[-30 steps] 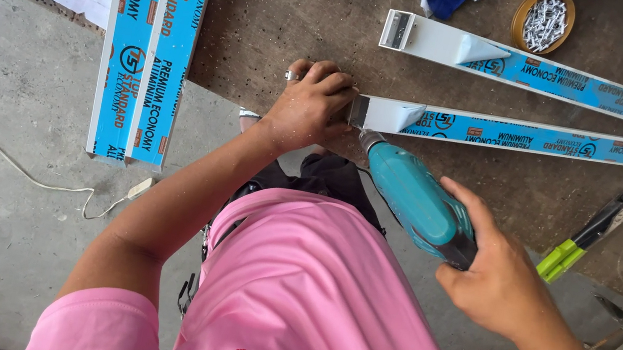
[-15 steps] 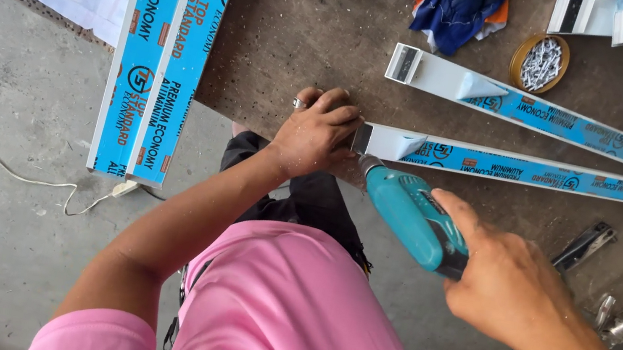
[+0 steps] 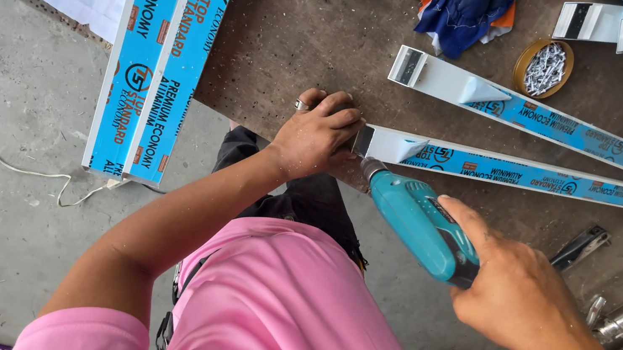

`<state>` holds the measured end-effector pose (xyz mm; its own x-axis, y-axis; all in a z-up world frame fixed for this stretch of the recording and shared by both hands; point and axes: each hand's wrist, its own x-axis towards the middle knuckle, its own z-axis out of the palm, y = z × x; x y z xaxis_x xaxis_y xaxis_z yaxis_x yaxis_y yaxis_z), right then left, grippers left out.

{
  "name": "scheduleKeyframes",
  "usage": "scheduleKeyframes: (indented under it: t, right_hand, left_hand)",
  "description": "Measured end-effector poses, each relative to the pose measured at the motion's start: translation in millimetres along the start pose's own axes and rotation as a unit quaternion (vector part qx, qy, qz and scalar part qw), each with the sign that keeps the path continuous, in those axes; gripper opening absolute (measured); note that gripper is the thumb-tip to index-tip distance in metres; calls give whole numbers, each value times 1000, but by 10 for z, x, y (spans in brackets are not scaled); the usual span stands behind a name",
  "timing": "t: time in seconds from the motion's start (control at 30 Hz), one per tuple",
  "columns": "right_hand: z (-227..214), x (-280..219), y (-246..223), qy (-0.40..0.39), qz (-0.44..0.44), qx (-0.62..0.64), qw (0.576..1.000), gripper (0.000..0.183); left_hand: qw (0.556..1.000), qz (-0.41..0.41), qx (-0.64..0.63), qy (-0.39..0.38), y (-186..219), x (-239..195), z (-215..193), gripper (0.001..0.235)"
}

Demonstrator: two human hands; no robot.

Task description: Assembling an aluminum frame by drilling holes and riveting metal brackets.

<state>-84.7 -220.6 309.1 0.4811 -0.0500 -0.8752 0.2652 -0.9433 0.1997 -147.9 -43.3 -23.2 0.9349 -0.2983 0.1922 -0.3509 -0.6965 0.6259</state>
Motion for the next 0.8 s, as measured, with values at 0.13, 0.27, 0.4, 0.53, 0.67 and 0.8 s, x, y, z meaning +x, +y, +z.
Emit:
scheduleKeyframes:
  t: [0.13, 0.27, 0.4, 0.53, 0.67, 0.8]
  right_hand:
    - [-21, 16, 10, -14, 8, 2, 1000, 107]
    - [-28, 37, 58, -15, -12, -31, 999, 108]
    - [-25, 48, 94, -21, -9, -29, 999, 112]
    - [47, 71, 164, 1, -29, -22, 999, 109]
    - [63, 60, 138, 8, -72, -5, 997, 114]
    - [100, 53, 112, 17, -94, -23, 995, 116]
  left_hand:
    - [1000, -3, 5, 3, -5, 2, 17, 59]
    - [1000, 5, 2, 15, -1, 9, 13, 57]
    - [1000, 10, 5, 13, -12, 15, -3, 59]
    - [1000, -4, -5, -3, -6, 16, 16, 60]
    - [1000, 11, -2, 12, -27, 17, 10, 56]
    - [999, 17, 8, 34, -27, 25, 24, 53]
